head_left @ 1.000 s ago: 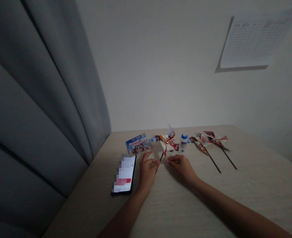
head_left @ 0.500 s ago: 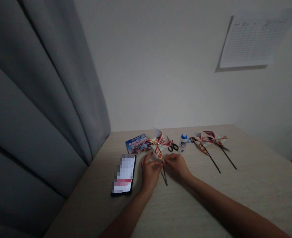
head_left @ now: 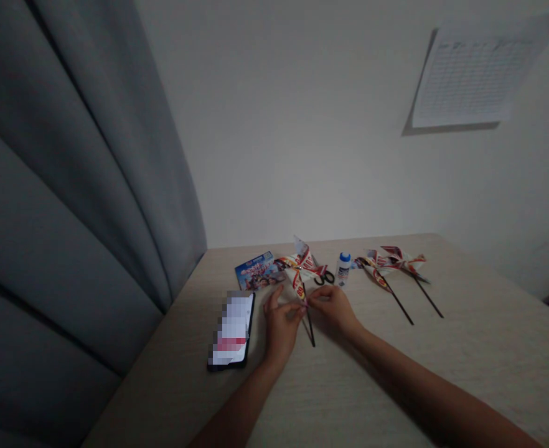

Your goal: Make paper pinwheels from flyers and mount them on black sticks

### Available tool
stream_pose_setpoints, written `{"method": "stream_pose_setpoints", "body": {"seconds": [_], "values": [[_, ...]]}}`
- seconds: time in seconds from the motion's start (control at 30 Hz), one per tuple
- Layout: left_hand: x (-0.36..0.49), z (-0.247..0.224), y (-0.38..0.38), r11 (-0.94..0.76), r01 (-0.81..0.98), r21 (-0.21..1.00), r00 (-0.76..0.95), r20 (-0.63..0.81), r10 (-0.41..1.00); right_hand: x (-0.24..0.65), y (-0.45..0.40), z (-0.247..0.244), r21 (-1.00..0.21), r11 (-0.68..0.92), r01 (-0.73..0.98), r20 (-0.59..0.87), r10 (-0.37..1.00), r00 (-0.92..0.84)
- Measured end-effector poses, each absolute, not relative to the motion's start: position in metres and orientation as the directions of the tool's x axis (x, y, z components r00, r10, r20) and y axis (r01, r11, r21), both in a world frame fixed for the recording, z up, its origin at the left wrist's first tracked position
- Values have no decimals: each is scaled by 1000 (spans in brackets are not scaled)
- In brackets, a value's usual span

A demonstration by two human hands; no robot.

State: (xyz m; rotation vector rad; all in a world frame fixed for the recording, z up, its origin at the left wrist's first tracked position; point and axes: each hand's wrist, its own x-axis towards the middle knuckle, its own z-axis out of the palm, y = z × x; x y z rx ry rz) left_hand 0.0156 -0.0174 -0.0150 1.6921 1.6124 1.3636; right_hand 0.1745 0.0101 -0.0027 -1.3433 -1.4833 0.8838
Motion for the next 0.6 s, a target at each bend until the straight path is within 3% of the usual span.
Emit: {"method": "stream_pose_setpoints", "body": {"seconds": [0.43,0.6], "values": [[12,-13,-19,-208,575,791,-138,345,928,202,14,53,-870,217,442,289,952,101],[10,-14,-19,-198,604,772,-129,341,931,226,14,68,-872,108,477,236,947,217]]}}
